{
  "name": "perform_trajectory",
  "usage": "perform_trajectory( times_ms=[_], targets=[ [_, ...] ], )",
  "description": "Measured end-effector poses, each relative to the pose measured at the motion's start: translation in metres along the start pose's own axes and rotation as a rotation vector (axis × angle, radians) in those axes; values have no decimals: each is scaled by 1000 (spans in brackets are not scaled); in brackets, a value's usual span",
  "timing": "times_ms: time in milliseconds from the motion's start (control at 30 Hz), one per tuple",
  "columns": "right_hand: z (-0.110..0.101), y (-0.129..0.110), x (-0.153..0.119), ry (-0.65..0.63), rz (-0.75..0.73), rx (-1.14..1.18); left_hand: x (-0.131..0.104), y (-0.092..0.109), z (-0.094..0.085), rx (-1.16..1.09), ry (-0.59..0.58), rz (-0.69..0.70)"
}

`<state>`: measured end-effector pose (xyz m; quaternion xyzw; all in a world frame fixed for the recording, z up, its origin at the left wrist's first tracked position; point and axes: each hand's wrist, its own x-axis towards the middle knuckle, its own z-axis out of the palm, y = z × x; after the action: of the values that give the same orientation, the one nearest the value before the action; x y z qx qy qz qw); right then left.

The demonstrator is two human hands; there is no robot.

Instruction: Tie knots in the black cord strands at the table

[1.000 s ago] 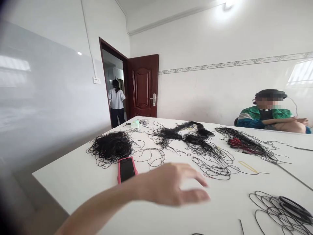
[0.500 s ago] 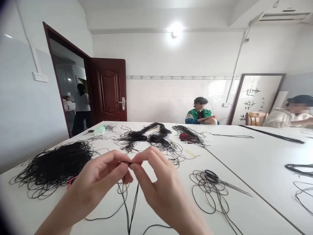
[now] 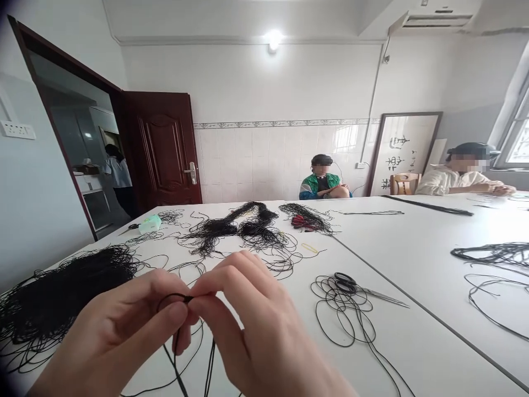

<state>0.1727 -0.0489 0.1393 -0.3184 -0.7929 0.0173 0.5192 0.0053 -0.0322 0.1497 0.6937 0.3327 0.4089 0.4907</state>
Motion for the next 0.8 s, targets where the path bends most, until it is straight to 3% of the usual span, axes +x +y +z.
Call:
perform_trajectory(
  times_ms=[133,300,433,533,633,733,800],
  targets=[
    [-1,0,-1,-19,7,78,-4,3,4,-56,87,-4],
    [-4,2,-3,-27,-111,28,-7,1,1,-6,-4,32],
    [-7,5,1,-22,-223,-43,-4,-1,3,77,0,105],
    [-6,3,2,80,-176,-207,1,-6,9,234,190,292],
    [-5,-1,3,143,49,-187,7,-15,13,541,440,633],
    [-4,0,6,38,239,-30,11,-22,12,776,455,968],
    [-3,4,8,0,282,32,13,-24,10,783,392,1030]
  ],
)
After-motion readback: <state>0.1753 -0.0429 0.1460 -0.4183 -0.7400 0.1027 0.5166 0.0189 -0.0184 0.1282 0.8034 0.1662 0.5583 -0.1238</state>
